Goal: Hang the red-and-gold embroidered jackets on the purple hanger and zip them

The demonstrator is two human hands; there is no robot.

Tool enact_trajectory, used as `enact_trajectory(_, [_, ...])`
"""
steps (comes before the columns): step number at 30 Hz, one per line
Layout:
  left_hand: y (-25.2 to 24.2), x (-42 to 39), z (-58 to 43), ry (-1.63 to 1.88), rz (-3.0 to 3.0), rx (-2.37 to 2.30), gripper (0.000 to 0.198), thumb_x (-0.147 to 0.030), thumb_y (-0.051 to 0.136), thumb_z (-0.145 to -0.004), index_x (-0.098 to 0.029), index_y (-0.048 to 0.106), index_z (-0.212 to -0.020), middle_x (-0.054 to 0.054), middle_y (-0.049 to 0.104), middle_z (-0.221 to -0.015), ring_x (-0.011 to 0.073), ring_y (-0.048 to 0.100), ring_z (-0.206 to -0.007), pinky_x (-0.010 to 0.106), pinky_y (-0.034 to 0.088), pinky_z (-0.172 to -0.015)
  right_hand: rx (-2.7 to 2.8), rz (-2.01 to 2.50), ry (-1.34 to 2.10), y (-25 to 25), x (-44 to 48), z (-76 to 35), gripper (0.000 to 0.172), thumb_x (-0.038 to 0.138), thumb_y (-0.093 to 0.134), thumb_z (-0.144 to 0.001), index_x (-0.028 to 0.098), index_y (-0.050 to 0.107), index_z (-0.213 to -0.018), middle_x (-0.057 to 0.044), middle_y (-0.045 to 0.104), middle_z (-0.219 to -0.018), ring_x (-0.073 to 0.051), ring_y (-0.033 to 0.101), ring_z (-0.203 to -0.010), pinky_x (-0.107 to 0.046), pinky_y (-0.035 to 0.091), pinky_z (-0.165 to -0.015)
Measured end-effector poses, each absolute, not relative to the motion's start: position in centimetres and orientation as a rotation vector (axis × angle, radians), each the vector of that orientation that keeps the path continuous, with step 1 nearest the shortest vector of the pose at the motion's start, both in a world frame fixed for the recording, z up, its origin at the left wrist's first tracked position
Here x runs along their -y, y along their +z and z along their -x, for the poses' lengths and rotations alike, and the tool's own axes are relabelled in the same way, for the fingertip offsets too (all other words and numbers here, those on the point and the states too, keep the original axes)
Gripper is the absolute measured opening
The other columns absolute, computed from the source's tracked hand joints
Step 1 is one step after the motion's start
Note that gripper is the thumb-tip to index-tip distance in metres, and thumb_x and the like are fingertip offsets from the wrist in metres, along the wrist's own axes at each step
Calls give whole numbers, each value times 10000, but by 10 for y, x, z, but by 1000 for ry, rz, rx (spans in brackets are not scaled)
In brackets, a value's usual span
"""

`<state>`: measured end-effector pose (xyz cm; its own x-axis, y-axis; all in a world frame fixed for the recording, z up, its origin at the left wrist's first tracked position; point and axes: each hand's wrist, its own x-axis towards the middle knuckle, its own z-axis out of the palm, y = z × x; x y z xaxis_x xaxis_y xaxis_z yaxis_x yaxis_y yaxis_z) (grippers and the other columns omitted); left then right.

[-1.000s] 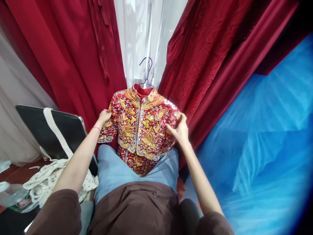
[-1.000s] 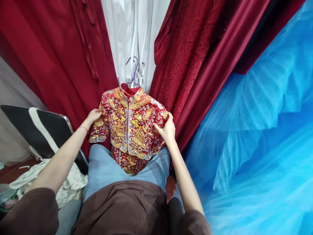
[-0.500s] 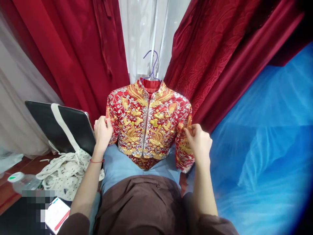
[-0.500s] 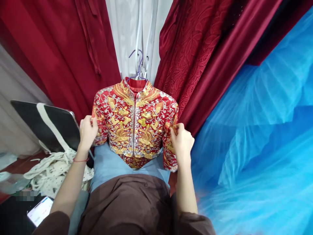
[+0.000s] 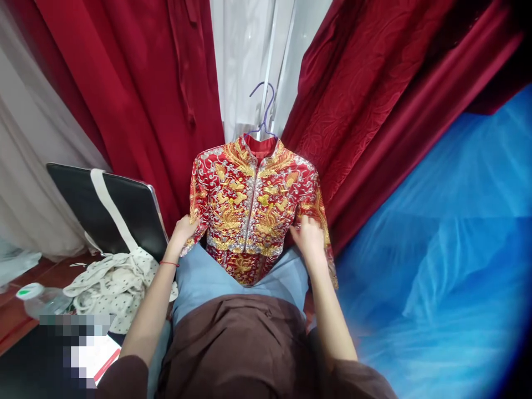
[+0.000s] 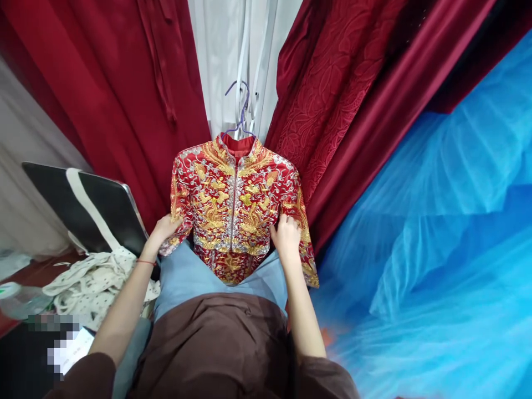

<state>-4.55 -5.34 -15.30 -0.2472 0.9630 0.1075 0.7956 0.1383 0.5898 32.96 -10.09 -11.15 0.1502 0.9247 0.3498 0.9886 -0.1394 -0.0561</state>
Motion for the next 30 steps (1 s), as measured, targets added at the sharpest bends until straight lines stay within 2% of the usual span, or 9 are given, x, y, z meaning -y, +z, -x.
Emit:
enact_trajectory(4, [-152,77,34,730,-1744,-2076,389,-433,562,-900,-168,632,-1176,172,732,-1173,337,683,-1135,352,528,-883,2139,2116,-44,-131,92,-307,341,372,509,-979,161,550,-1244,-160,681,-1163,-272,698,-1016,-330,511,-821])
enact_trajectory(8, [-130,97,22,683,-1677,-2344,501,-431,538,-928,-73,501,-1276,279,705,-1119,415,694,-1065,454,538,-852,2063,2035,-140,-142,88,-292,601,374,441,-1002,130,320,-1538,-203,630,-1278,-276,719,-978,-328,540,-760])
enact_trajectory(10, [-118,97,23,714,-1672,-2447,459,-366,486,-953,-49,471,-1284,297,702,-1079,418,704,-1026,466,539,-837,2014,2024,-224,-143,81,-295,651,357,381,-1015,149,196,-1604,-193,662,-1214,-276,730,-918,-340,546,-737])
enact_trajectory(14, [-112,78,28,809,-1668,-2566,492,-300,430,-966,-13,396,-1364,301,693,-1074,408,709,-1019,465,543,-843,2081,2074,-232,-140,61,-313,699,303,385,-1005,180,102,-1632,-142,739,-998,-287,740,-871,-366,552,-760])
enact_trajectory(19, [-164,55,34,798,-1791,-2453,713,-359,495,-941,-31,202,-1503,295,623,-1278,410,686,-1091,474,552,-875,2143,2062,-176,-143,58,-319,745,341,400,-1015,146,31,-1632,-158,753,-988,-294,743,-911,-377,545,-809])
enact_trajectory(22, [-202,51,44,750,-1708,-2325,673,-345,536,-921,-40,255,-1451,267,668,-1218,396,684,-1107,459,555,-886,2270,1982,-75,-152,66,-311,762,356,384,-1025,148,-32,-1629,-169,737,-1093,-293,730,-989,-370,535,-841])
enact_trajectory(25, [-222,49,51,651,-1651,-2288,564,-189,481,-911,-31,294,-1418,268,690,-1154,374,698,-1085,444,555,-881,2442,1963,123,-164,72,-303,825,326,453,-998,164,-52,-1629,-181,706,-1203,-307,697,-1097,-369,516,-883])
enact_trajectory(28, [-224,50,46,676,-1696,-2271,614,-113,468,-876,-11,265,-1446,288,650,-1220,353,690,-1109,432,552,-906,2477,2043,245,-173,73,-293,867,273,495,-966,133,-48,-1626,-207,683,-1244,-320,680,-1134,-379,499,-915])
enact_trajectory(30, [-221,53,35,785,-1764,-2351,661,-140,496,-871,23,248,-1461,331,550,-1345,387,610,-1238,473,521,-982,2500,1996,254,-176,73,-287,844,284,493,-968,112,-5,-1628,-230,636,-1324,-321,658,-1175,-381,489,-936])
